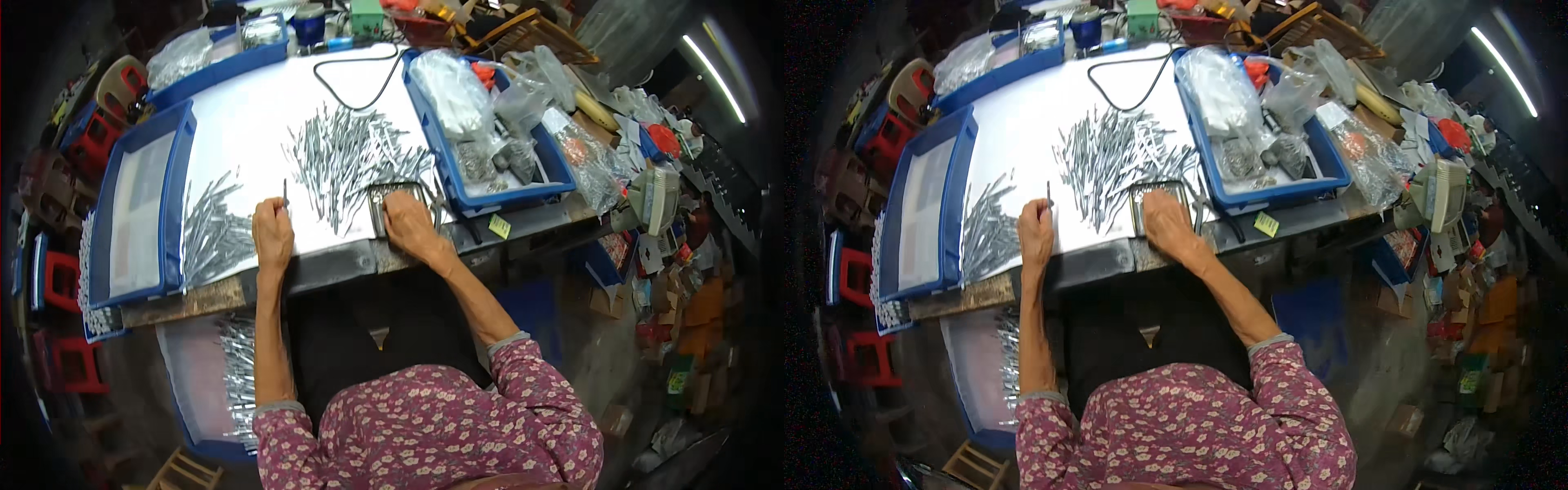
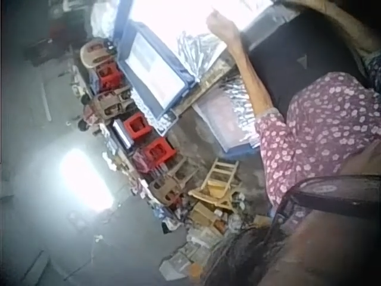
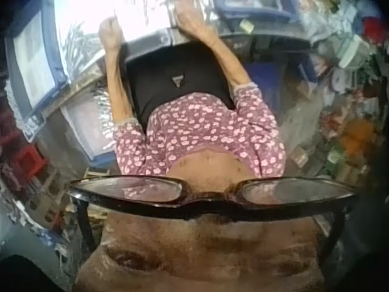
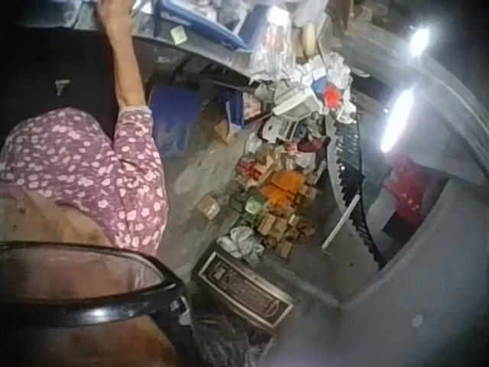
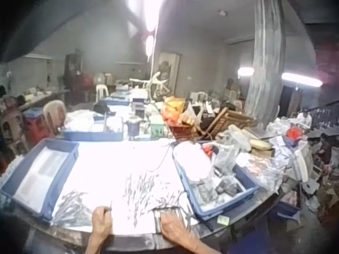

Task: Manually assembling small metal components at a workshop bench.

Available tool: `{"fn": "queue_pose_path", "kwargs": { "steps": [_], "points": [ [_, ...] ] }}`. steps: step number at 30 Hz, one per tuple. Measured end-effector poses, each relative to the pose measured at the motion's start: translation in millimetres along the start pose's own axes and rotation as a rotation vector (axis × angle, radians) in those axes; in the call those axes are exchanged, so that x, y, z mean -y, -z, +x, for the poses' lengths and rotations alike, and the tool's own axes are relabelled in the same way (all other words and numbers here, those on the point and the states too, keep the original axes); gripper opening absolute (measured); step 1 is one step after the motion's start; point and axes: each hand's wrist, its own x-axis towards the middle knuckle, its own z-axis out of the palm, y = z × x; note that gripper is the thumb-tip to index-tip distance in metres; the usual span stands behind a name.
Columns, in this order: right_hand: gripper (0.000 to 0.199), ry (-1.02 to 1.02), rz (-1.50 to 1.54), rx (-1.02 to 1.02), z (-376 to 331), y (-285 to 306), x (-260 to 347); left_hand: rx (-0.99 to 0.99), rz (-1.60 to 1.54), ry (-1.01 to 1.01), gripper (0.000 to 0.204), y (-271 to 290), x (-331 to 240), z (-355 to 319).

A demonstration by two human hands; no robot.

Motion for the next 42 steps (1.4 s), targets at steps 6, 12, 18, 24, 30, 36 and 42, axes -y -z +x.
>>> {"fn": "queue_pose_path", "kwargs": {
  "steps": [6, 12, 18, 24, 30, 36, 42],
  "points": [
    [0.011, -0.019, -0.075, 0.085, 7.9, 6.0, 6.2, -0.022, -0.022, -0.045, 0.015, 1.3, -7.7, -2.9],
    [0.012, 0.006, 0.064, -0.052, 7.9, 5.8, 0.8, -0.037, -0.071, -0.058, 0.012, -1.7, -15.3, -4.6],
    [0.012, -0.243, 0.403, -0.026, 10.5, 17.3, 7.6, -0.028, -0.142, -0.027, 0.011, -3.5, -31.7, -6.6],
    [0.009, -0.344, 0.711, -0.035, 6.2, 16.4, 1.6, 0.021, -0.167, -0.001, 0.012, -6.1, -44.7, -10.5],
    [0.014, -0.548, 0.979, 0.108, 6.0, 26.2, 2.1, 0.086, -0.298, 0.057, 0.012, -5.0, -58.1, -13.2],
    [0.011, -0.525, 1.030, 0.134, 4.2, 22.8, -1.0, 0.170, -0.541, 0.115, 0.012, -7.4, -66.6, -17.4],
    [0.013, -0.610, 1.149, 0.108, 5.2, 28.2, 5.4, 0.316, -0.882, 0.191, 0.015, -19.8, -83.9, -23.0]
  ]
}}
